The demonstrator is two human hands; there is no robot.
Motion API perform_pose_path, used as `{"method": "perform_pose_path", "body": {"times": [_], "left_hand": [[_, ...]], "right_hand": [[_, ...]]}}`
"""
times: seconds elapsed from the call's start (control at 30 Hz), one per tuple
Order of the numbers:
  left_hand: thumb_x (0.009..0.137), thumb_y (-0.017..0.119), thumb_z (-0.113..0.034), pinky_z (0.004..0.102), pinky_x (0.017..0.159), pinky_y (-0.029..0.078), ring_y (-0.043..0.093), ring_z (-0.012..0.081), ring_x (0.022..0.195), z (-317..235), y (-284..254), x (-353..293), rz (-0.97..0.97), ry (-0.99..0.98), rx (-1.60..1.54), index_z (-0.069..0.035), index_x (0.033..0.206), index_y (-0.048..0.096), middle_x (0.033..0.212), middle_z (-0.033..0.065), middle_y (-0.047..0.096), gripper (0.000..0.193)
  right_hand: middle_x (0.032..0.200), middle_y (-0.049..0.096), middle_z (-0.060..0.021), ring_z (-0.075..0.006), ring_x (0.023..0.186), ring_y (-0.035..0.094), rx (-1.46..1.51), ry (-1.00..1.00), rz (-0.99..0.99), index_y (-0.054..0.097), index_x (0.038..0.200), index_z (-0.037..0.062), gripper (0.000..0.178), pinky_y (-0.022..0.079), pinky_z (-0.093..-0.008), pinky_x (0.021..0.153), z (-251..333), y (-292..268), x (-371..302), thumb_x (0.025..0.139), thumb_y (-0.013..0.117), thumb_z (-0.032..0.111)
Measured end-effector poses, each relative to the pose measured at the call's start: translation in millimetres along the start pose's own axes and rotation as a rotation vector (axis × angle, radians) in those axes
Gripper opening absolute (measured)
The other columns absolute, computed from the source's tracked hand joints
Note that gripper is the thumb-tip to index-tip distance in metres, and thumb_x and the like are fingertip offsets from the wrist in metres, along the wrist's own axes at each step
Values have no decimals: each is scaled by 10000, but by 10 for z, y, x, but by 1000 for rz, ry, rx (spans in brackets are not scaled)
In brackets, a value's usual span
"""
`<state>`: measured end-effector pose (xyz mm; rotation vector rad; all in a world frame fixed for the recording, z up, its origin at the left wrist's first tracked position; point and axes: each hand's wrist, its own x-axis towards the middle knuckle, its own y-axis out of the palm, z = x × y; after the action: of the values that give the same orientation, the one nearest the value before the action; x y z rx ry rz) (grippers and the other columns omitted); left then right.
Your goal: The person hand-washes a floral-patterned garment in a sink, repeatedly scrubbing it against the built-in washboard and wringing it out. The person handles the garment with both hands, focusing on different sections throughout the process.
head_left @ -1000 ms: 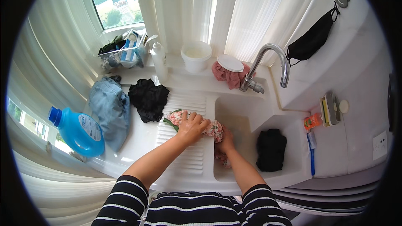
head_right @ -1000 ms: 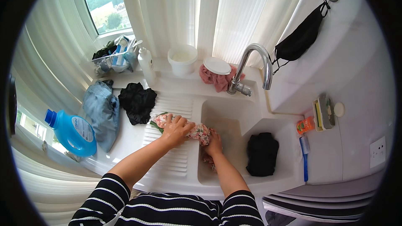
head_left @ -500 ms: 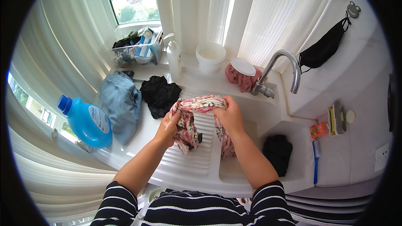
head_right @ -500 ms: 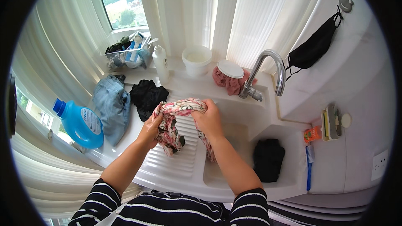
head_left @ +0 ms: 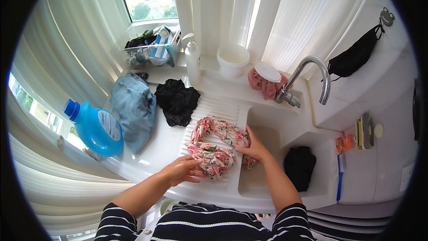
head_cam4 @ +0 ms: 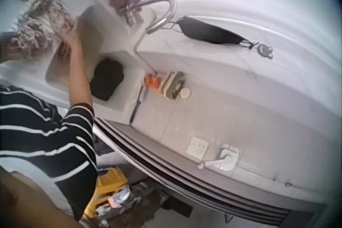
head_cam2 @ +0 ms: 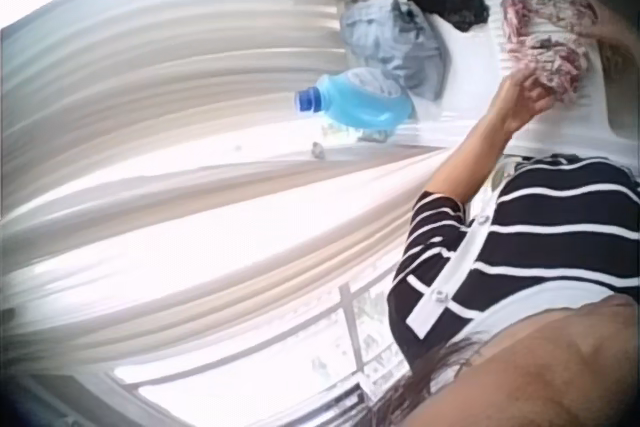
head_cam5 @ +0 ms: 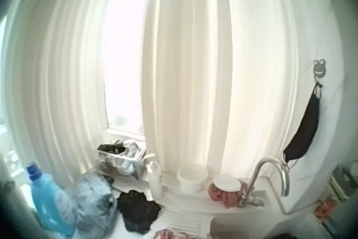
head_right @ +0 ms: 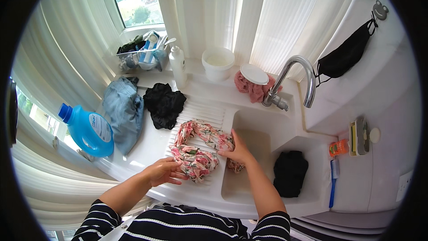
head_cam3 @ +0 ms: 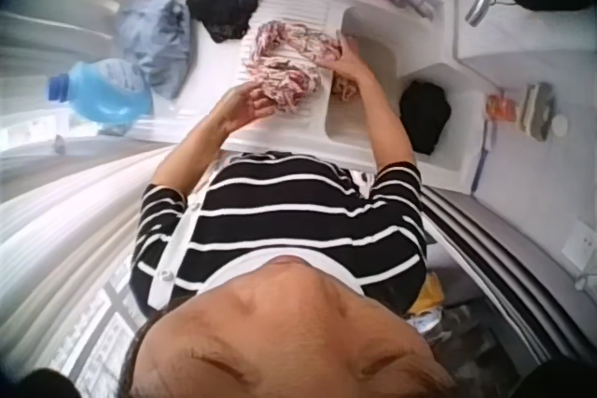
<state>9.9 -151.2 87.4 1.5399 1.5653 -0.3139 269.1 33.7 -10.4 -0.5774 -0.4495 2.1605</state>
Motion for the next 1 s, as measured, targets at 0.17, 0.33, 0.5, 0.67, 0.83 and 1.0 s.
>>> {"method": "perform_pose_path", "body": {"times": [0.17, 0.33, 0.5, 0.67, 0.83, 1.0], "left_hand": [[844, 733, -329, 355, 628, 528, 664, 272, 692, -447, -252, 807, -720, 899, 1161, -26, 1008, 633, 800, 139, 677, 359], [761, 668, -156, 456, 808, 520, 625, 393, 917, -532, -93, 1105, -587, 727, 1389, -85, 1154, 581, 1042, 191, 616, 409], [831, 650, -276, 474, 769, 520, 626, 396, 890, -437, 3, 889, -631, 993, 1230, -109, 1133, 590, 995, 195, 612, 350], [914, 572, -383, 508, 741, 523, 664, 426, 864, -440, -87, 976, -449, 579, 1568, -96, 1078, 556, 923, 221, 680, 331], [895, 604, -349, 449, 690, 554, 661, 356, 849, -936, -64, 1693, -850, 705, 1769, -72, 927, 683, 919, 178, 642, 289], [862, 631, -199, 441, 676, 530, 631, 349, 870, -560, 121, 1545, -686, 1055, 1489, -54, 947, 618, 886, 166, 604, 169]], "right_hand": [[967, 633, -108, -126, 886, 570, 249, 56, -142, 598, 1148, 25, 450, 470, -295, 783, -636, 256, 37, 839, 745, 318], [663, 560, -111, -188, 620, 486, 28, -60, -402, 563, 718, 0, 402, 428, -368, 584, 352, -5, 103, 830, 739, 343], [1085, 611, -165, -309, 946, 572, -128, -565, -481, 646, 794, 0, 372, 479, -408, 849, 925, 171, 156, 760, 758, 353], [1211, 598, -104, -329, 1029, 567, -442, -730, -226, 691, 812, 71, 319, 495, -416, 892, 528, 543, 255, 642, 756, 332], [1152, 600, -133, -349, 1012, 552, -467, -494, -565, 692, 783, 46, 312, 486, -452, 823, 511, 489, 1073, 644, 737, 322], [1190, 603, -132, -354, 1068, 544, -454, -988, -209, 636, 676, 41, 265, 457, -461, 887, 648, 291, 507, 584, 775, 247]]}}
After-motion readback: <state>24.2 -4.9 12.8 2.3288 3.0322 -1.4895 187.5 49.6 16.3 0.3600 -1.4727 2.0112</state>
